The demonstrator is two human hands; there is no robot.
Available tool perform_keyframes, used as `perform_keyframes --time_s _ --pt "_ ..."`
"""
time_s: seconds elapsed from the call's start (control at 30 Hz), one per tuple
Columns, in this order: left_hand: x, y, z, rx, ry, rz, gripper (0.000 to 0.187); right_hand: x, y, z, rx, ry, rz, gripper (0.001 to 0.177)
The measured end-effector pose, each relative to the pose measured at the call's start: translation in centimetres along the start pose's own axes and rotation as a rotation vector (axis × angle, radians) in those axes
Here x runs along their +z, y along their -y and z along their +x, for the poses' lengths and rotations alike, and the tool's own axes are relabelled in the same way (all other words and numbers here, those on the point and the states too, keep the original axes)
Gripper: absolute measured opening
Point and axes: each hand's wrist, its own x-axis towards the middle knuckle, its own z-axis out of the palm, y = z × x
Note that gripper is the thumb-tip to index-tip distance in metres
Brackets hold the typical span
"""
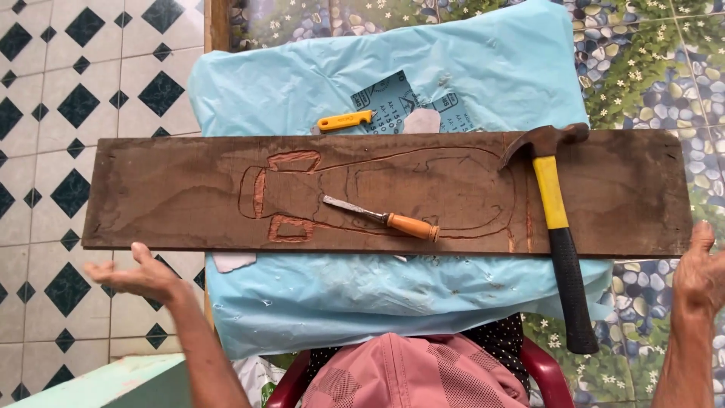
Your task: Carving the outline of a shape into a wooden plank using a chisel and a hammer.
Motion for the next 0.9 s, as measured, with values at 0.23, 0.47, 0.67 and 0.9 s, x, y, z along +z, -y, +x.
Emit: perform_keyframes --time_s 0.23,0.47,0.67,0.9 --pt "10.0 -23.0 -22.1 0.890 1.049 -0.066 0.056 0.6 18.5 0.1 -0.067 0.565 -0.087 0.078" --pt "13.9 -23.0 -26.5 1.026 1.152 -0.059 0.043 2.1 16.4 0.5 -0.010 0.534 0.006 0.054" --pt "18.6 -27.0 -29.7 1.038 1.127 -0.270 0.036 2.2 16.4 1.5 -0.035 0.574 -0.027 0.042" --pt "26.4 -31.3 -36.3 0.918 1.103 -0.428 0.041 -2.2 16.7 2.8 0.247 0.662 0.046 0.056"
